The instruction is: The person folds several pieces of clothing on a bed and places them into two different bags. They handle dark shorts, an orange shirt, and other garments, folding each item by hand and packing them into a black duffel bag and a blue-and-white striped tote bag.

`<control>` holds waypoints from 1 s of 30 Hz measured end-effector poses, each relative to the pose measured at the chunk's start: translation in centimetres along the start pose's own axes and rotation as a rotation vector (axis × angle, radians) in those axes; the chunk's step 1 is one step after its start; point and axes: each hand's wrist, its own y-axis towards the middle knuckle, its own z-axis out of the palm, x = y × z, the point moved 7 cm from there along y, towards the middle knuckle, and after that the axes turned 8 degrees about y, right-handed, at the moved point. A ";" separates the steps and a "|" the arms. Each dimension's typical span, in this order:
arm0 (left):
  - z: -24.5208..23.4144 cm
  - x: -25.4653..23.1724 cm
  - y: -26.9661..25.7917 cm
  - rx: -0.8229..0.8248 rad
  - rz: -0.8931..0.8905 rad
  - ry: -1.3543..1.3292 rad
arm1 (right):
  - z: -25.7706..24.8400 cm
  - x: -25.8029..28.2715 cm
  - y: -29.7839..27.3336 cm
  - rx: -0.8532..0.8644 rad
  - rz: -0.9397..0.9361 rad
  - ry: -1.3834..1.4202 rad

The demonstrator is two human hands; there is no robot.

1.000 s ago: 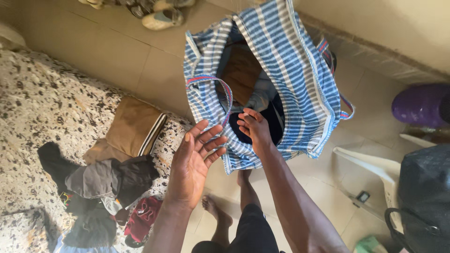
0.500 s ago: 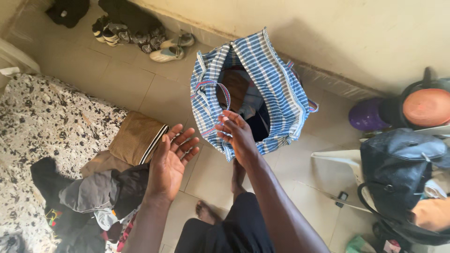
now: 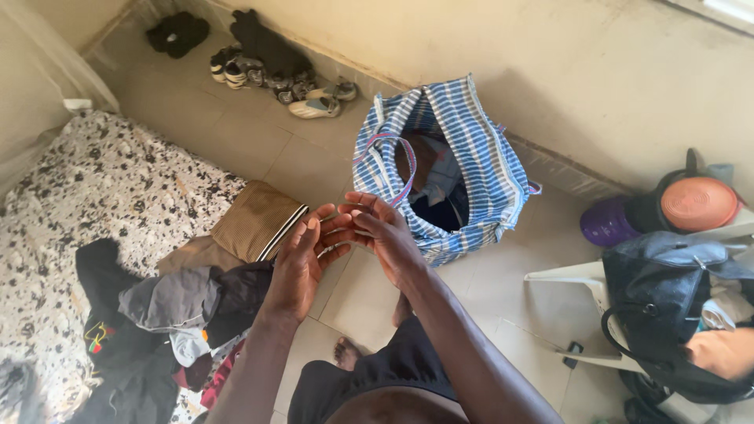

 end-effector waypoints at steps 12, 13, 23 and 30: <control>-3.7 -0.2 -5.7 -0.172 0.150 -0.267 | 3.4 -1.4 -3.6 0.003 0.053 0.004; -3.5 0.1 -5.9 -0.187 0.158 -0.301 | 3.3 -1.6 -3.7 -0.006 0.055 0.052; 0.1 1.2 -5.4 -0.242 0.200 -0.291 | 2.3 -0.3 -3.5 0.101 0.062 0.101; 2.3 3.2 -6.0 -0.345 0.244 -0.279 | 1.1 1.3 -4.5 0.172 0.084 0.111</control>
